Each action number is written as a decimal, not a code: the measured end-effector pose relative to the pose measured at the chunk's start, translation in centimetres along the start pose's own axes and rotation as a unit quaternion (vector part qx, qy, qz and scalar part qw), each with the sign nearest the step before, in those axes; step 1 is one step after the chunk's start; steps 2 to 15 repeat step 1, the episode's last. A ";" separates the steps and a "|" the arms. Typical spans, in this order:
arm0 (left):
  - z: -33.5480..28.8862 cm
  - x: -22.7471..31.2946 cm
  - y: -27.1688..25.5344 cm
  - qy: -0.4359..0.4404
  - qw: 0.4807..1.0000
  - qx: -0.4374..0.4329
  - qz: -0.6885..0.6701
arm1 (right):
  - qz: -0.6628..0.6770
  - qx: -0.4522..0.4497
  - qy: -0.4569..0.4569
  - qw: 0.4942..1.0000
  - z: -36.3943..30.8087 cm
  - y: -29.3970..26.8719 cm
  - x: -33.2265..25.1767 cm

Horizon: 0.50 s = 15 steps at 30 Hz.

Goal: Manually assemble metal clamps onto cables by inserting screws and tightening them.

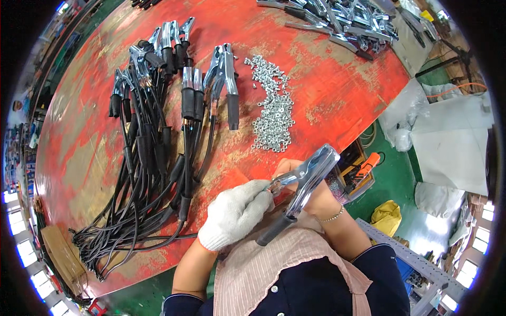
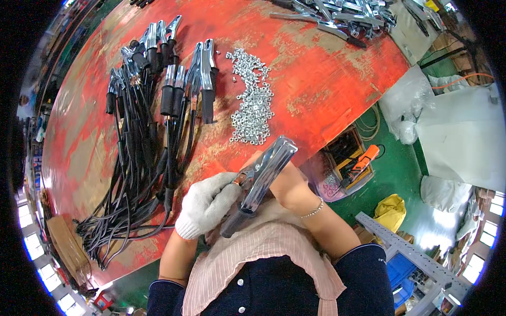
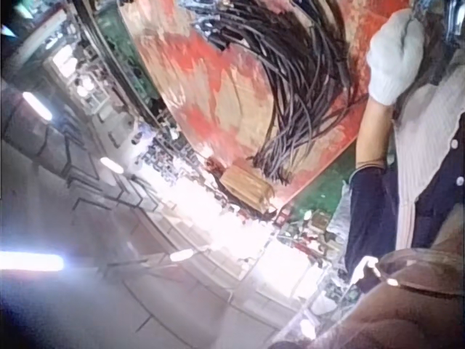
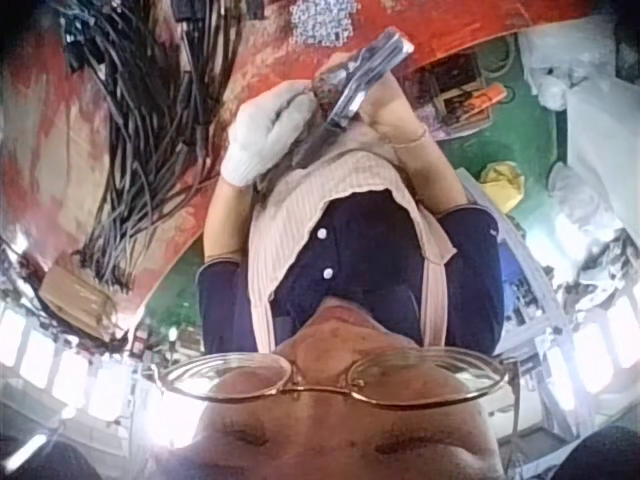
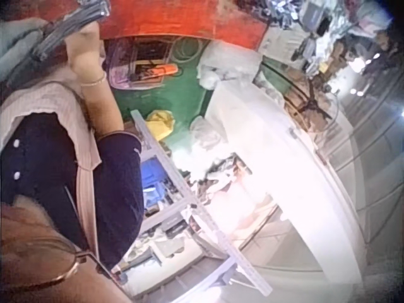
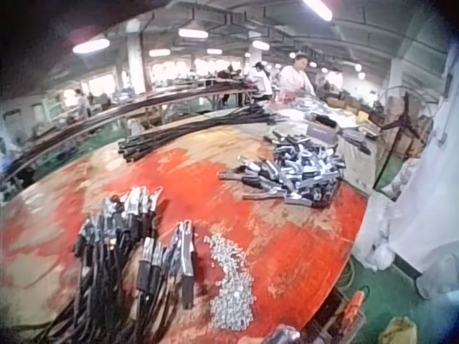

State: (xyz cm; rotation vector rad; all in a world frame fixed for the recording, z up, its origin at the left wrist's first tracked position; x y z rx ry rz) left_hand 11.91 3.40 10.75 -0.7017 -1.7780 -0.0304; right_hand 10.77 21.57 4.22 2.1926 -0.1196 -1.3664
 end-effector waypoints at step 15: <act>0.0 -0.2 0.1 -0.002 1.000 -0.002 -0.012 | 0.014 -0.013 0.025 0.999 0.0 0.0 -0.2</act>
Point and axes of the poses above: each hand's wrist, its own z-axis towards the middle knuckle, its own y-axis out of the palm, x = y × z, the point moved 2 cm from there along z, towards the middle knuckle
